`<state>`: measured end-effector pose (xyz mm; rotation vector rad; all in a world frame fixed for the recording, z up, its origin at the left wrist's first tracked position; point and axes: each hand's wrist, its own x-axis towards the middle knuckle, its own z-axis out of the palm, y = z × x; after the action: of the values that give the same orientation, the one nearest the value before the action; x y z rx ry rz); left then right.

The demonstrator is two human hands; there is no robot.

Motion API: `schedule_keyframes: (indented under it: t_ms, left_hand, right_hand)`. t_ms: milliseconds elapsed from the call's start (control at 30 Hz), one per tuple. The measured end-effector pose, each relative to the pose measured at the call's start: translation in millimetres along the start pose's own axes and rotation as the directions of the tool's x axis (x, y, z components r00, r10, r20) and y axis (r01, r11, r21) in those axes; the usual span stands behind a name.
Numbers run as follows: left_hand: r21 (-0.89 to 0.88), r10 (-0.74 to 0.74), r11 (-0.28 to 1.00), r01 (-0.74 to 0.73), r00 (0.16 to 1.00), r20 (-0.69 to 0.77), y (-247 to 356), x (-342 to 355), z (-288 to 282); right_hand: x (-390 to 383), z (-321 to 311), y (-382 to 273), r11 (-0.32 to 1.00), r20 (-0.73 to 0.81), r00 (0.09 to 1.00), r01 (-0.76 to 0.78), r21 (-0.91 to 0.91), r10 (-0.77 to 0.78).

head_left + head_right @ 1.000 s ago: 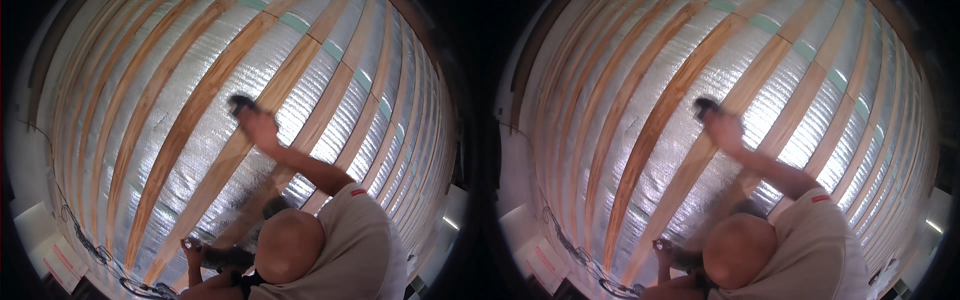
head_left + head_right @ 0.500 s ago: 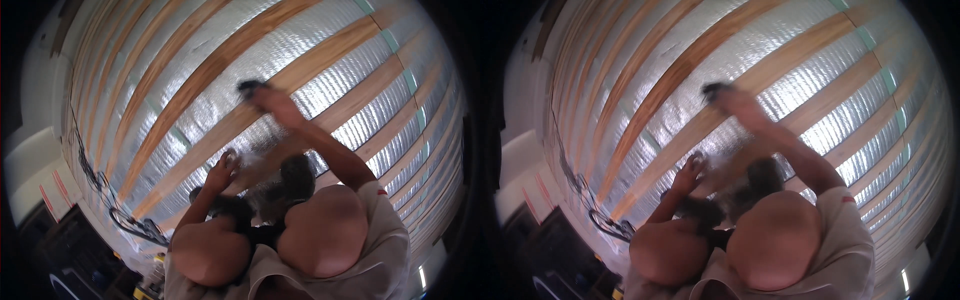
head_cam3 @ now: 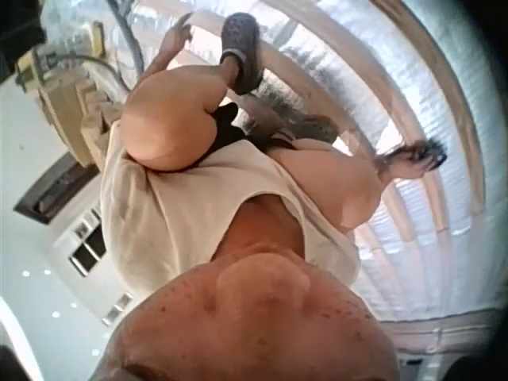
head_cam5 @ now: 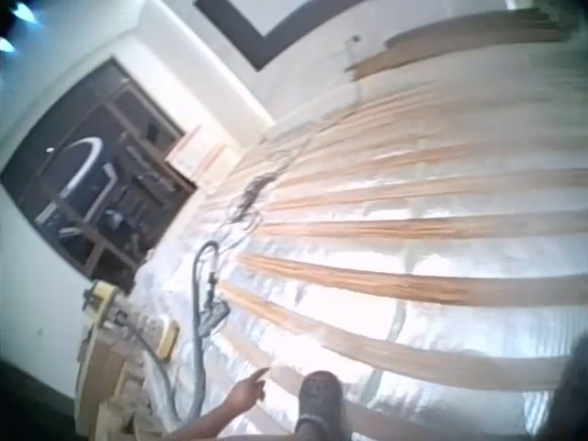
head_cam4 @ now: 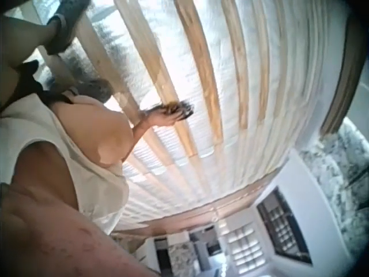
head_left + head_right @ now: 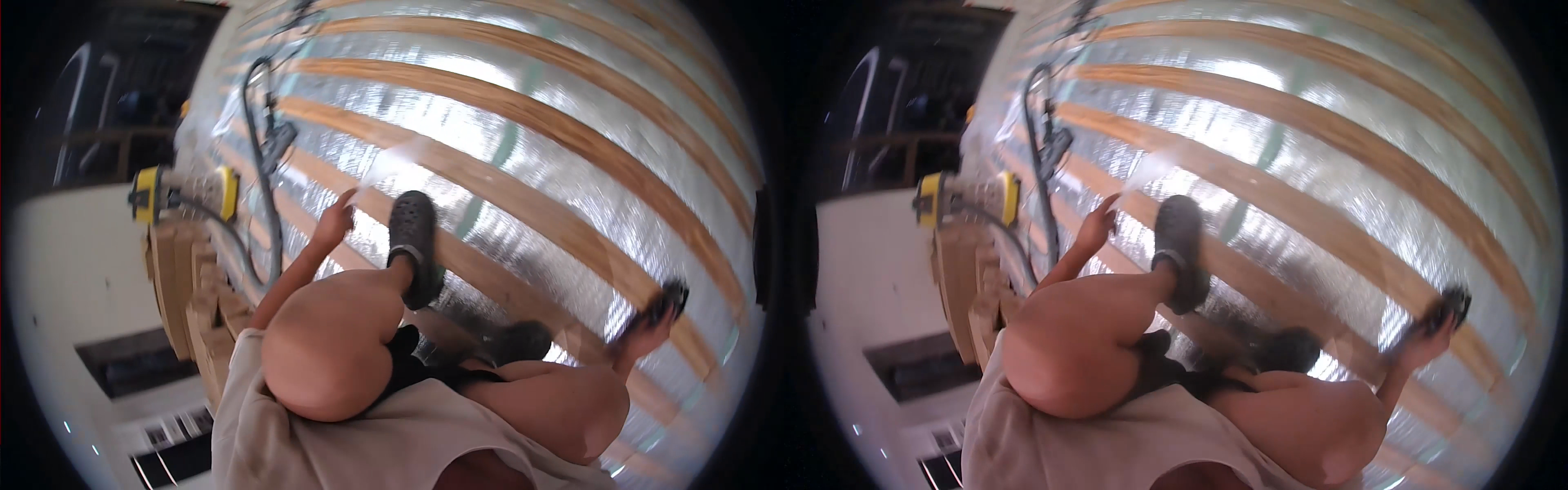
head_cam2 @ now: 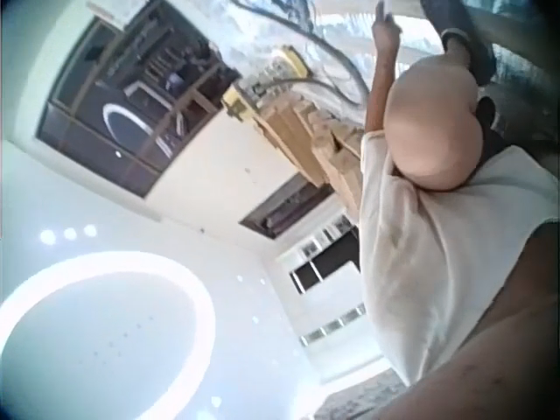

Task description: The person wipes and presses down wood slats and reflective insulation elements on a floor by hand using a cloth. They then move a vacuum cleaner head over parts of the flooring and continue pressing the slats into place.

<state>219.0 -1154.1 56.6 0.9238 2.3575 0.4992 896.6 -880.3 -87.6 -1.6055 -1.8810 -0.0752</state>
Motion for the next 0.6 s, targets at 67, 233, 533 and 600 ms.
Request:
schedule_keyframes:
  t_ms: [67,233,533,600]
  left_hand:
    - [0.026,-0.179,0.982,0.186,0.971,-0.159,-78,-79,-46]
    - [-0.371,-0.733,0.68,0.632,0.588,-0.343,-226,-283,-80]
    - [0.063,-0.513,0.747,0.661,0.635,-0.577,-364,-276,-15]
    - [0.107,-0.466,0.782,0.614,0.691,-0.553,-362,-211,-9]
  right_hand:
    - [-14,2,15,0.999,-0.041,0.998,0.038,0.028,-0.037]
    - [-36,12,59,0.999,0.142,0.989,-0.034,-0.018,0.037]
    - [-32,31,51,0.919,0.196,0.964,-0.236,0.315,0.181]
    - [-27,35,65,0.898,0.258,0.919,-0.363,0.249,0.299]
